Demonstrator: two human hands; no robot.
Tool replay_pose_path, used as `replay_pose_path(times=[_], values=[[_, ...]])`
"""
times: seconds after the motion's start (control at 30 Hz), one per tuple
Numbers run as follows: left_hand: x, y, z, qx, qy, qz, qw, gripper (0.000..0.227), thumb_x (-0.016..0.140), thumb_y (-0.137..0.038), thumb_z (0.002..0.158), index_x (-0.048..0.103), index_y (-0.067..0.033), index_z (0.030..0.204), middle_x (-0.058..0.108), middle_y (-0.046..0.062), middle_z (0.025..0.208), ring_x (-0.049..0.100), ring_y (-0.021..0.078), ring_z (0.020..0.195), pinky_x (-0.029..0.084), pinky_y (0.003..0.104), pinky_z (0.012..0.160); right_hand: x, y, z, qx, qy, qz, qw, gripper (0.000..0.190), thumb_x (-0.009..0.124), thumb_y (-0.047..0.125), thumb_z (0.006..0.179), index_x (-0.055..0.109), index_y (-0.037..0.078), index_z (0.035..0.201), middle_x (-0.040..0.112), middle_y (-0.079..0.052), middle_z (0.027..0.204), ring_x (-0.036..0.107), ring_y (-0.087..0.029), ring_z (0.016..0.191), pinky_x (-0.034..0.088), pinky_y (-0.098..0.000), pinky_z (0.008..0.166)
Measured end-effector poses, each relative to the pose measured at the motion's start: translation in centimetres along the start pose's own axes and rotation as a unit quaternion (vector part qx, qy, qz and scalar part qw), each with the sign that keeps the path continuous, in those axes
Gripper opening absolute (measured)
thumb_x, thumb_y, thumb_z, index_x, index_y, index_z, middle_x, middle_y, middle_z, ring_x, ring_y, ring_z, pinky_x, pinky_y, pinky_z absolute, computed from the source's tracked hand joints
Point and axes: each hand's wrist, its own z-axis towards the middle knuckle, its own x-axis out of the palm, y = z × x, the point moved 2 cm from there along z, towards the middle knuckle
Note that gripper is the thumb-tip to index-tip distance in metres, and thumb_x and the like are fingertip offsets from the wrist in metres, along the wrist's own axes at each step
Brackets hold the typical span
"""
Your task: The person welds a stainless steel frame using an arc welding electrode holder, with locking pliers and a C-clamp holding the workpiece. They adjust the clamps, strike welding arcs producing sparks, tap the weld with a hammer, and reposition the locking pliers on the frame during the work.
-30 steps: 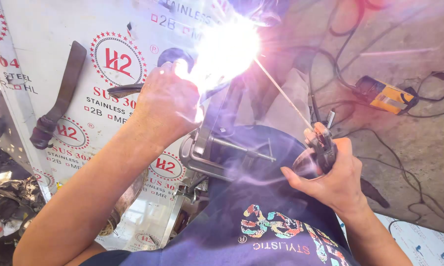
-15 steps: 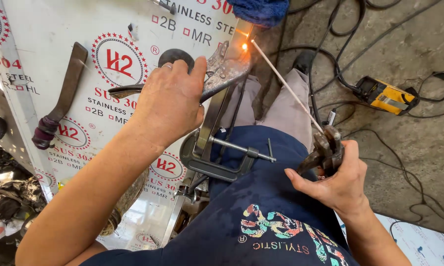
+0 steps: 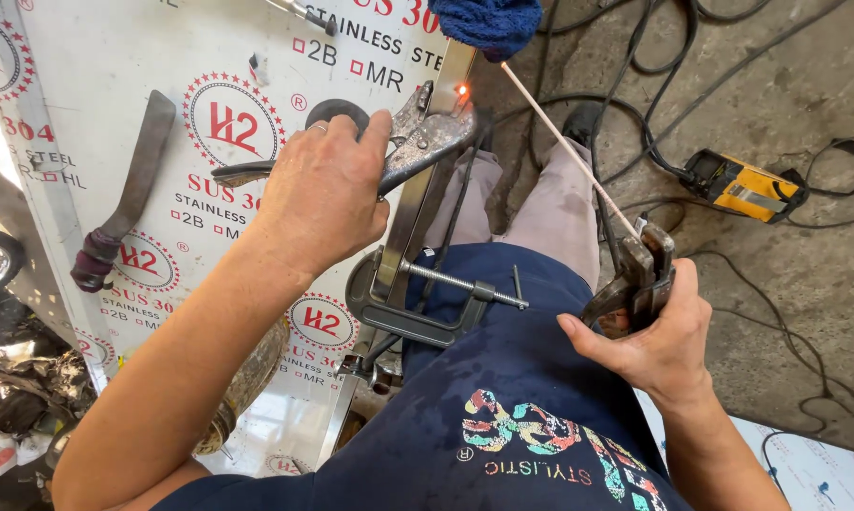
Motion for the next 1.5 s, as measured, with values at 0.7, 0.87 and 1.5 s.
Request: replay_pose_path(times=[0.7,0.87,1.5], values=[[-0.8,-1.2,5.2,0.010,-0.163,0.110,0.980,0.053,0.079,-0.013,0.067,0.059,0.0011,0.114,0.063,0.023,0.100,0.064,0.0387,0.096,0.051,0.048,0.080,-3.0,-1.2,-1.8,0.015,-0.034,0.112,0.993,0.081,0.095,0.034,0.061,0.050,0.002,0.120,0.059,0.003,0.083,0.055,-0.005,0.065,0.047,-0.0219,0.059],[0.8,-2.8,0.0,-0.040,-0.111,0.117,0.986,0.059,0.078,-0.012,0.068,0.057,0.0024,0.122,0.063,0.021,0.097,0.064,0.0374,0.095,0.050,0.047,0.082,-5.0,-3.9,-0.8,0.010,-0.011,0.057,0.998,0.076,0.097,0.031,0.061,0.051,0.002,0.114,0.059,0.001,0.075,0.053,-0.007,0.063,0.047,-0.0239,0.059],[1.2,-2.9,-5.1,-0.085,-0.131,-0.009,0.988,0.068,0.081,-0.018,0.067,0.059,-0.0021,0.130,0.061,0.025,0.095,0.064,0.0457,0.088,0.052,0.053,0.081,-6.8,-3.7,-1.1,0.002,0.007,0.182,0.983,0.077,0.094,0.027,0.071,0.055,0.006,0.134,0.058,0.008,0.087,0.050,0.001,0.064,0.041,-0.0183,0.061]])
